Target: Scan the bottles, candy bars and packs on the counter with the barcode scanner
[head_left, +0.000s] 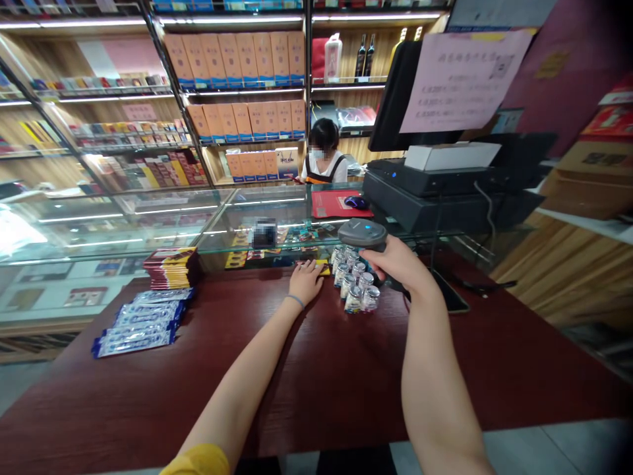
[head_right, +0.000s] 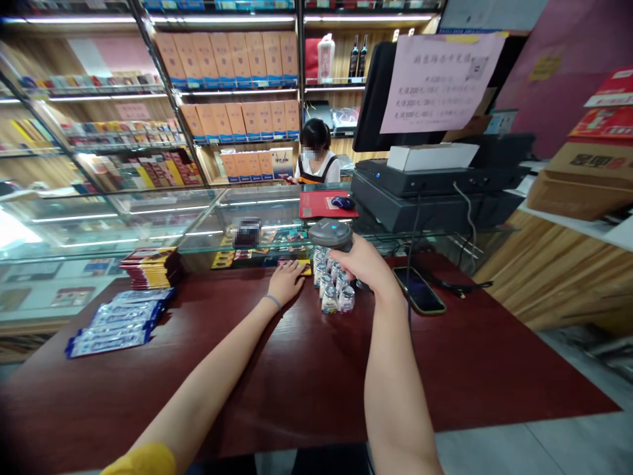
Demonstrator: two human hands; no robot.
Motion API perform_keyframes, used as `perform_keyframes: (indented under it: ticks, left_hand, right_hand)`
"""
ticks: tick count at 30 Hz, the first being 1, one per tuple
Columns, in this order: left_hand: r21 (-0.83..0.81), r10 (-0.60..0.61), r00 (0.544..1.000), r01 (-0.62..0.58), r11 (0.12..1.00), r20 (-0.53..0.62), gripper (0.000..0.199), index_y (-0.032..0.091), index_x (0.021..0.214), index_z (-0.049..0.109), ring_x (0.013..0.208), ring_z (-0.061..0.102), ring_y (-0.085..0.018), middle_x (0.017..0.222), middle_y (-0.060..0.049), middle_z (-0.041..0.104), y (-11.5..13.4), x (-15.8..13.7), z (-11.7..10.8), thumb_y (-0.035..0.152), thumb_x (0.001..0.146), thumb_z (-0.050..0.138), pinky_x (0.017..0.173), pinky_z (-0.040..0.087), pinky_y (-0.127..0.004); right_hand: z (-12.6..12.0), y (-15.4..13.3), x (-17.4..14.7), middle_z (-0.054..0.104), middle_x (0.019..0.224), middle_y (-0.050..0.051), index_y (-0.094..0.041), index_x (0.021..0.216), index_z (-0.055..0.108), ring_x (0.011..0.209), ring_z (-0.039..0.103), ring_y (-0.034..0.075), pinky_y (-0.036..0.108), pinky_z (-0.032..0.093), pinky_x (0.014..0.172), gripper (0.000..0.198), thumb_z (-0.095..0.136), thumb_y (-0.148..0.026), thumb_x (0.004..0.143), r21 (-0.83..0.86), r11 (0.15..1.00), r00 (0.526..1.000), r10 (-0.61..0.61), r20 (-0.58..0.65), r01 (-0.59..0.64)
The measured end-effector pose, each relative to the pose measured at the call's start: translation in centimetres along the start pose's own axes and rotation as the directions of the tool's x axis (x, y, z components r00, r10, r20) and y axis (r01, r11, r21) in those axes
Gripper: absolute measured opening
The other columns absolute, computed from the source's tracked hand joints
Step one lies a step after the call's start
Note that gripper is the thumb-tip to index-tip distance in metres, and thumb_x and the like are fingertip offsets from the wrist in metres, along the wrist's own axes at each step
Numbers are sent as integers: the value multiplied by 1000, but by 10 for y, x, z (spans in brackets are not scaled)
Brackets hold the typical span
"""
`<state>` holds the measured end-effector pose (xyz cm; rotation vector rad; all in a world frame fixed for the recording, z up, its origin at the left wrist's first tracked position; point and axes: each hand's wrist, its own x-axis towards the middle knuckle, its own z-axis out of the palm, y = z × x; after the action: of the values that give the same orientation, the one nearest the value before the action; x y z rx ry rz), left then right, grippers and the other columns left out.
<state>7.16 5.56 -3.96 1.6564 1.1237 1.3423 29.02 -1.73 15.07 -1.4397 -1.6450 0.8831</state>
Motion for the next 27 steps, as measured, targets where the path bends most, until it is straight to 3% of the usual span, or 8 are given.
perform_keyframes:
  ticks: [7, 10, 12, 15, 17, 20, 23, 27]
  left_hand:
    - [-35, 13, 999, -11, 999, 48, 28, 31, 89, 75, 130, 61, -31, 109, -6, 77, 9, -2, -8, 13, 71, 87, 129, 20, -45]
    - [-64, -44, 999, 46, 997, 29, 24, 27, 90, 75, 117, 68, -27, 102, -7, 77, 22, -7, -22, 14, 74, 87, 121, 35, -37]
    - [114, -39, 999, 39, 993, 4, 18, 26, 101, 74, 111, 71, -24, 105, -7, 77, 32, -12, -35, 20, 85, 79, 109, 45, -33]
    - [466, -13, 998, 41, 884, -63, 21, 26, 120, 67, 99, 73, -23, 106, -7, 77, 44, -23, -58, 27, 101, 59, 90, 51, -29]
    - [509, 5, 986, 82, 857, -168, 23, 26, 124, 64, 91, 73, -22, 103, -6, 76, 47, -29, -74, 30, 105, 50, 81, 50, -27]
    - [319, -13, 937, 132, 938, -350, 18, 24, 111, 65, 83, 70, -19, 96, -5, 74, 41, -38, -102, 32, 105, 48, 75, 49, -26]
    - [-48, -178, 860, 177, 983, -479, 18, 21, 93, 63, 77, 66, -17, 85, -3, 71, 29, -47, -130, 34, 102, 56, 73, 51, -25]
    - [-587, -456, 781, 145, 797, -426, 21, 19, 94, 58, 74, 69, -14, 83, -1, 70, 16, -57, -160, 36, 94, 70, 80, 57, -31]
  right_hand:
    - [2, -1, 0, 51, 47, -8, -25, 82, 52, 39, 46, 13, 28, 37, 47, 15, 67, -29, 82, 0, 999, 999, -49, -1, 49]
    - [4, -3, 0, 51, 46, -8, -24, 85, 54, 40, 46, 13, 28, 38, 48, 14, 67, -30, 82, -17, 997, 997, -79, -2, 79]
    - [7, -5, 0, 52, 46, -7, -24, 87, 55, 40, 47, 13, 27, 38, 47, 15, 68, -31, 81, -17, 997, 997, -82, -10, 81]
    - [14, -8, 1, 54, 48, -6, -23, 87, 56, 39, 48, 13, 26, 38, 45, 18, 70, -31, 79, 3, 996, 996, -87, -9, 87]
    - [21, -11, 1, 55, 49, -6, -23, 89, 58, 39, 50, 14, 27, 39, 44, 19, 71, -32, 78, 3, 996, 996, -85, -12, 85]
    - [32, -17, 1, 56, 48, -6, -23, 94, 60, 40, 52, 16, 28, 41, 45, 21, 70, -34, 79, -54, 993, 995, -103, -10, 102]
    - [44, -23, 0, 55, 46, -6, -23, 97, 63, 40, 52, 17, 28, 41, 47, 22, 69, -37, 81, -129, 982, 990, -138, 9, 138]
    - [64, -27, 2, 59, 50, -5, -22, 99, 65, 40, 54, 18, 29, 42, 45, 27, 69, -42, 80, -166, 971, 986, -167, 27, 169]
